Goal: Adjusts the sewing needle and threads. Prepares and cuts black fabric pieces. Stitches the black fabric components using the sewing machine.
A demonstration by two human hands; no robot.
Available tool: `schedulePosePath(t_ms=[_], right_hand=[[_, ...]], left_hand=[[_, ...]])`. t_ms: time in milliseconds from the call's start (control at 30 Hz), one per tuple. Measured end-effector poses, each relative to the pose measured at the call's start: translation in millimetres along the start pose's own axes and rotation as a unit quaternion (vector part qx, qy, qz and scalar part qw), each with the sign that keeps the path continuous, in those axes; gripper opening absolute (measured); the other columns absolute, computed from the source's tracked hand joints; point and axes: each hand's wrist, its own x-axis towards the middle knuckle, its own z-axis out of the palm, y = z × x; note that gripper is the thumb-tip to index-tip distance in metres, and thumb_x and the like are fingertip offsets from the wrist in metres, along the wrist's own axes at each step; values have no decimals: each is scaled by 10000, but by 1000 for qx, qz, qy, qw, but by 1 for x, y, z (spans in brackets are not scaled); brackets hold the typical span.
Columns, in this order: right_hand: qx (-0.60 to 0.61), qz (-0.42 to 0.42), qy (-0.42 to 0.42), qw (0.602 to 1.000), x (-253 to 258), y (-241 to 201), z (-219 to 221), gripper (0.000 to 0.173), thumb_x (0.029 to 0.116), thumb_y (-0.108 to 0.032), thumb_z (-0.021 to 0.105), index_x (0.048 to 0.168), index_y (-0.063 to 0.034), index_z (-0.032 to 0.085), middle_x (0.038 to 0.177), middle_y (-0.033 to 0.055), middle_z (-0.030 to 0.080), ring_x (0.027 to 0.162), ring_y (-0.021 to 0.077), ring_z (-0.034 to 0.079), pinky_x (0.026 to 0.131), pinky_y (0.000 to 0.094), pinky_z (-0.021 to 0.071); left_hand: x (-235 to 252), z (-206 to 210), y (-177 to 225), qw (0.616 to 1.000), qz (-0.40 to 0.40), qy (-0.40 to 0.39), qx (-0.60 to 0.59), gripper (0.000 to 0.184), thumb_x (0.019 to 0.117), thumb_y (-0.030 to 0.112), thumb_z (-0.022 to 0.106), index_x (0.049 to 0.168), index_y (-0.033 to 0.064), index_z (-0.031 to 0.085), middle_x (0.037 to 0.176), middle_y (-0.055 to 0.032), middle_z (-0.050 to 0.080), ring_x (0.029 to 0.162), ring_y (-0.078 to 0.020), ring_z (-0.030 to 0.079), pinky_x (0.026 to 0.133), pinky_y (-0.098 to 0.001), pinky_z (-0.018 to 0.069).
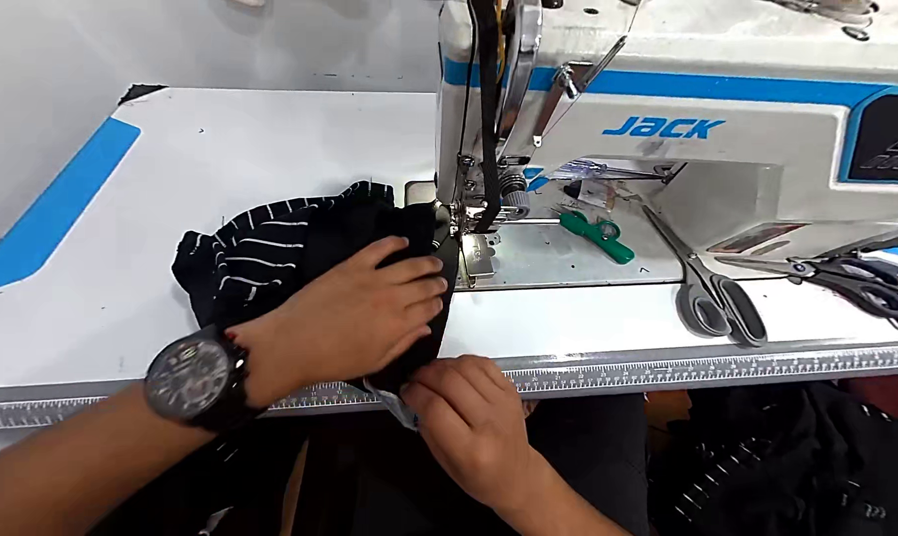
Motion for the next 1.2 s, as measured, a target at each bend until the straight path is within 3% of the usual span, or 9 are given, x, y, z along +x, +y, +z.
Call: schedulePosePath(t_ms=[133,367,533,733,867,933,1033,1100,1200], right_hand=[[4,2,-63,998,-9,6,-28,169,1009,-135,591,1059,-159,751,1061,4,774,1020,140,719,874,293,574],[-45,13,-78,996,-10,34,-38,155,1000,-140,600,1065,-159,739,1098,2,768,1009,148,700,872,308,533],[-73,35,-82,993,1,48,-30,137,999,-201,646,1035,-161,772,1100,-19,768,1024,137,692,862,311,525],[-124,85,-115,982,19,57,-24,218,1018,-278,609,1072,-188,800,1141,-27,740,1054,159,670,872,337,532],[-142,119,-128,974,29,58,-20,246,1013,-288,596,1130,-203,796,947,7,662,878,181,616,709,322,489],[-151,128,-131,971,29,57,-20,248,1012,-276,591,1140,-210,793,929,6,651,848,175,613,690,320,481],[-150,136,-134,970,24,53,-23,247,1013,-276,584,1137,-221,791,927,-4,649,845,162,611,685,312,480],[-149,137,-134,970,21,50,-24,258,1013,-281,576,1149,-229,789,929,-9,647,851,163,608,685,309,475],[-144,140,-126,971,18,50,-22,260,1006,-270,578,1148,-225,791,933,-6,645,853,162,604,685,304,472]], left_hand=[[-1,22,6,996,-82,18,-42,503,1068,409,353,1279,130,714,1399,-32,648,1265,-239,612,998,-504,484],[18,48,3,981,-144,87,-98,439,1060,345,394,1292,158,716,1412,-32,642,1304,-236,592,1036,-496,464],[30,52,-19,976,-141,122,-108,388,1034,288,461,1255,121,733,1302,-55,696,1178,-242,640,966,-445,488],[43,56,-48,964,-131,180,-148,279,991,238,541,1091,97,760,1177,-72,731,1166,-229,650,976,-451,481],[46,48,-61,967,-119,144,-175,279,1022,306,525,1020,140,749,1151,-36,705,1193,-213,618,991,-486,465],[44,35,-46,974,-112,115,-159,369,1030,374,498,890,145,751,1032,-17,699,1130,-224,621,989,-512,446],[38,31,-12,978,-163,43,-121,382,999,452,511,847,157,701,1037,-39,680,1170,-268,611,1065,-556,424],[38,34,3,971,-202,17,-125,337,979,425,523,877,155,698,1125,-61,657,1247,-300,556,1093,-567,372],[40,38,11,959,-220,44,-174,220,963,337,520,899,224,697,1107,23,632,1243,-235,516,1033,-541,340]])
